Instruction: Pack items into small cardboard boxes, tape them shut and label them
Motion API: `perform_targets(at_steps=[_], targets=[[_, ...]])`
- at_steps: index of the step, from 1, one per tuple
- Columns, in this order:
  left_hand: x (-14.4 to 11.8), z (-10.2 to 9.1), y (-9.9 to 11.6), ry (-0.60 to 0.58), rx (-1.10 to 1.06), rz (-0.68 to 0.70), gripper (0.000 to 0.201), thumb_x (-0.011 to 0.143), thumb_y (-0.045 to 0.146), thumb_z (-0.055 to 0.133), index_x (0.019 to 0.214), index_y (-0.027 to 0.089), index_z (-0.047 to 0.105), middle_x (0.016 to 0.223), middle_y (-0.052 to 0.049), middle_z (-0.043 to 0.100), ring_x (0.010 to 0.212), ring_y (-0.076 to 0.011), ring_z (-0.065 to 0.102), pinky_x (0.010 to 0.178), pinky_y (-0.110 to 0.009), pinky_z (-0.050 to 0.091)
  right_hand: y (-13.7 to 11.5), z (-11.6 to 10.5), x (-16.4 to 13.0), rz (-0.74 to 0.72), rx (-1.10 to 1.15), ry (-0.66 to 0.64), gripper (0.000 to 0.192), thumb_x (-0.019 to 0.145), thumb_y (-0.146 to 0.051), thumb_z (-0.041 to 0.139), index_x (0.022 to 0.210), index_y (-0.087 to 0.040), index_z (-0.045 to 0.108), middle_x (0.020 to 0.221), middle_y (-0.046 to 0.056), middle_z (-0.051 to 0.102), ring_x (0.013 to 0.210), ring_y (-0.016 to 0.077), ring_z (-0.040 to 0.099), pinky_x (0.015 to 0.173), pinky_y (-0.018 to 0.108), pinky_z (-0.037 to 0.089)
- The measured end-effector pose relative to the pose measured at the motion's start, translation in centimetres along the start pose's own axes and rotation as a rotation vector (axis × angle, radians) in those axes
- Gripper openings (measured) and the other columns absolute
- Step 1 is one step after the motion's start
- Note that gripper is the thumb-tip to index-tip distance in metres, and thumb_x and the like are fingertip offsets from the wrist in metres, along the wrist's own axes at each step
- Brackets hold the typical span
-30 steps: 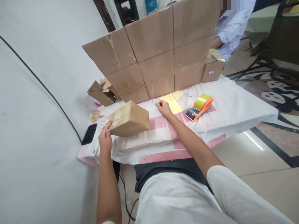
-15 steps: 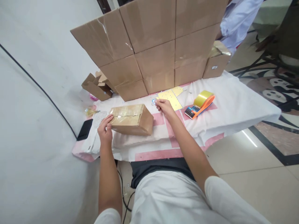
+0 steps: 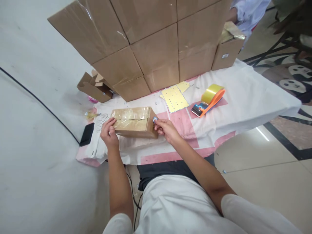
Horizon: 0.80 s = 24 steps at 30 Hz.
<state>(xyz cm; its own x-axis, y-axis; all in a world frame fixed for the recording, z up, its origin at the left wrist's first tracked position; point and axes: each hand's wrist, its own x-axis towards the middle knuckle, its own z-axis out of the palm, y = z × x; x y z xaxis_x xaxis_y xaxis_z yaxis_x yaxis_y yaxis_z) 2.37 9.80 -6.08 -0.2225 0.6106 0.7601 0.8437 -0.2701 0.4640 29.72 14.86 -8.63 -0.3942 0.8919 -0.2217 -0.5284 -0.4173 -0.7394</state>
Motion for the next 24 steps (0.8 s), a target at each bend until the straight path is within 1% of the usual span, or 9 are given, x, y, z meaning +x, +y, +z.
perform_targets(at_steps=[4,7,10,14,16,19,21,24], targets=[[-0.1,-0.1,0.3,-0.015,0.018,-0.015,0.044,0.101,0.040,0.041,0.110,0.015,0.076,0.122,-0.014,0.073,0.121,-0.0278,0.067,0.109,-0.047,0.049,0.0,0.0,-0.4,0.046,-0.064,-0.053,0.045,0.060,-0.055,0.088,0.064,-0.019,0.061,0.050,-0.003,0.056,0.042,0.0050,0.035,0.042,0.024,0.013],[-0.2,-0.1,0.2,0.000,-0.001,0.001,0.043,0.101,0.040,0.042,0.111,0.015,0.076,0.122,-0.015,0.073,0.120,-0.0281,0.067,0.109,-0.048,0.049,-0.1,-0.2,-0.5,0.062,-0.130,-0.103,0.044,0.063,-0.056,0.085,0.065,-0.020,0.060,0.047,-0.004,0.053,0.040,0.0053,0.031,0.042,0.023,0.012],[-0.4,-0.1,0.1,0.009,0.005,0.004,0.044,0.102,0.039,0.042,0.113,0.015,0.076,0.123,-0.015,0.073,0.120,-0.0279,0.067,0.109,-0.047,0.049,0.0,-0.5,-0.4,0.022,-0.200,-0.110,0.042,0.069,-0.057,0.080,0.066,-0.021,0.058,0.046,-0.005,0.052,0.041,0.0065,0.031,0.044,0.024,0.015],[-0.4,0.0,-0.2,0.009,0.013,-0.003,0.044,0.102,0.039,0.041,0.112,0.015,0.077,0.123,-0.014,0.073,0.121,-0.0273,0.067,0.110,-0.047,0.049,0.4,-0.5,-0.1,-0.069,-0.302,-0.085,0.044,0.074,-0.059,0.075,0.062,-0.023,0.054,0.048,-0.005,0.049,0.046,0.0086,0.035,0.048,0.025,0.021],[-0.3,0.1,-0.3,0.015,-0.013,0.007,0.041,0.102,0.037,0.043,0.111,0.015,0.077,0.121,-0.014,0.074,0.119,-0.0268,0.067,0.110,-0.047,0.049,0.6,-0.2,0.0,-0.152,-0.331,-0.025,0.045,0.073,-0.058,0.077,0.060,-0.023,0.050,0.052,-0.005,0.048,0.050,0.0093,0.038,0.051,0.025,0.024],[-0.2,0.4,-0.4,0.021,-0.023,0.008,0.040,0.102,0.036,0.045,0.109,0.015,0.077,0.118,-0.013,0.074,0.118,-0.0267,0.067,0.110,-0.046,0.049,0.9,0.4,-0.3,-0.310,-0.375,0.149,0.039,0.076,-0.051,0.076,0.064,-0.024,0.050,0.056,-0.005,0.045,0.054,0.0109,0.038,0.054,0.026,0.027],[-0.2,0.6,-0.5,0.034,0.003,-0.012,0.040,0.101,0.037,0.044,0.109,0.015,0.077,0.118,-0.013,0.074,0.118,-0.0266,0.067,0.110,-0.046,0.049,1.3,0.9,-0.6,-0.381,-0.375,0.225,0.032,0.080,-0.048,0.072,0.068,-0.024,0.054,0.058,-0.005,0.043,0.056,0.0123,0.039,0.055,0.027,0.030],[-0.2,0.8,-0.5,0.056,0.020,-0.030,0.041,0.101,0.037,0.042,0.109,0.015,0.077,0.118,-0.012,0.073,0.119,-0.0265,0.066,0.111,-0.046,0.048,2.3,1.3,-1.1,-0.409,-0.318,0.257,0.021,0.080,-0.045,0.070,0.077,-0.025,0.065,0.061,-0.003,0.047,0.060,0.0145,0.046,0.058,0.028,0.038]])
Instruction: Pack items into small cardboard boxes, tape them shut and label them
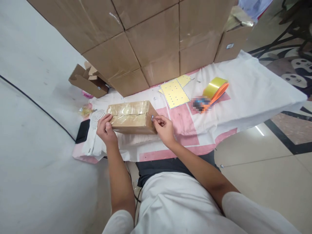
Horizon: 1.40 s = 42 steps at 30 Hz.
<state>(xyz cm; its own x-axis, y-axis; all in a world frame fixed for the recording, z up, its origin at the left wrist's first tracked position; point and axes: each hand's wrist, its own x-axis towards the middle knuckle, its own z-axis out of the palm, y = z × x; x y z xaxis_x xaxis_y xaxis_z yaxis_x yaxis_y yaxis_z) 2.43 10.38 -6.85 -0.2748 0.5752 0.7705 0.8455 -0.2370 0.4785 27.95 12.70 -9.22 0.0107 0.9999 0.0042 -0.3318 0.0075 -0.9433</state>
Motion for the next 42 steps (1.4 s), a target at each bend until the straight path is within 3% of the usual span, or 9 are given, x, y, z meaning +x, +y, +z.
perform_targets(at_steps=[4,7,12,20,24,27,32,38,42], targets=[[0.0,0.0,0.1,-0.008,-0.022,0.008,0.040,0.101,0.035,0.043,0.109,0.015,0.076,0.118,-0.013,0.074,0.118,-0.0266,0.067,0.110,-0.047,0.048,1.2,0.0,-1.1,0.019,0.024,0.042,0.023,0.078,-0.044,0.071,0.092,-0.026,0.078,0.070,0.001,0.060,0.064,0.0167,0.050,0.060,0.031,0.042],[0.2,0.0,0.3,-0.031,0.001,-0.003,0.038,0.099,0.034,0.043,0.107,0.016,0.076,0.116,-0.012,0.074,0.117,-0.0262,0.067,0.109,-0.047,0.050,2.0,-0.1,-1.8,-0.055,-0.015,0.014,0.027,0.081,-0.038,0.067,0.102,-0.027,0.082,0.081,0.003,0.069,0.067,0.0177,0.053,0.063,0.033,0.043],[0.5,0.1,0.3,-0.064,-0.008,-0.005,0.036,0.099,0.032,0.044,0.106,0.015,0.076,0.115,-0.011,0.075,0.117,-0.0260,0.068,0.108,-0.046,0.051,1.7,-0.5,-2.1,-0.151,-0.153,-0.079,0.034,0.082,-0.027,0.062,0.109,-0.027,0.083,0.077,0.001,0.069,0.067,0.0170,0.055,0.064,0.031,0.043],[0.2,0.2,-0.2,0.010,-0.121,0.101,0.037,0.103,0.027,0.049,0.107,0.004,0.077,0.114,-0.017,0.075,0.112,-0.0254,0.068,0.107,-0.046,0.049,0.5,-1.0,-0.3,-0.037,-0.047,-0.007,0.020,0.080,-0.041,0.072,0.086,-0.024,0.080,0.079,0.004,0.072,0.067,0.0166,0.057,0.060,0.029,0.046],[0.2,0.6,0.2,0.029,-0.118,0.082,0.034,0.101,0.027,0.051,0.106,0.007,0.078,0.112,-0.016,0.075,0.112,-0.0257,0.068,0.106,-0.047,0.049,0.8,-0.8,0.2,-0.041,0.023,0.006,0.026,0.078,-0.046,0.077,0.088,-0.022,0.078,0.087,0.005,0.073,0.075,0.0172,0.061,0.062,0.029,0.050],[0.3,0.9,0.6,0.038,-0.122,0.070,0.031,0.100,0.027,0.053,0.105,0.012,0.079,0.111,-0.015,0.076,0.111,-0.0255,0.069,0.105,-0.047,0.049,1.1,-0.9,0.4,-0.091,0.063,0.012,0.032,0.079,-0.049,0.079,0.093,-0.020,0.077,0.083,0.003,0.069,0.068,0.0135,0.057,0.061,0.027,0.049],[0.3,1.0,1.0,0.025,-0.177,0.082,0.029,0.102,0.025,0.054,0.109,0.014,0.079,0.113,-0.014,0.075,0.113,-0.0259,0.067,0.106,-0.048,0.046,1.2,-1.4,0.9,-0.218,-0.001,-0.005,0.023,0.083,-0.041,0.078,0.095,-0.021,0.081,0.081,0.001,0.065,0.069,0.0119,0.056,0.063,0.027,0.047],[0.6,1.2,1.0,-0.028,-0.122,0.091,0.029,0.102,0.021,0.051,0.110,0.013,0.078,0.114,-0.014,0.074,0.115,-0.0250,0.066,0.108,-0.049,0.046,1.2,-0.6,1.0,-0.115,-0.009,-0.104,0.025,0.084,-0.046,0.076,0.088,-0.022,0.082,0.097,0.006,0.078,0.089,0.0199,0.070,0.079,0.033,0.055],[0.5,1.7,1.1,0.039,-0.101,0.068,0.030,0.101,0.017,0.049,0.107,0.011,0.078,0.112,-0.015,0.075,0.113,-0.0241,0.067,0.106,-0.047,0.048,1.0,-0.6,0.7,-0.094,-0.014,-0.083,0.027,0.083,-0.045,0.074,0.093,-0.019,0.080,0.085,0.003,0.074,0.068,0.0141,0.061,0.063,0.028,0.048]])
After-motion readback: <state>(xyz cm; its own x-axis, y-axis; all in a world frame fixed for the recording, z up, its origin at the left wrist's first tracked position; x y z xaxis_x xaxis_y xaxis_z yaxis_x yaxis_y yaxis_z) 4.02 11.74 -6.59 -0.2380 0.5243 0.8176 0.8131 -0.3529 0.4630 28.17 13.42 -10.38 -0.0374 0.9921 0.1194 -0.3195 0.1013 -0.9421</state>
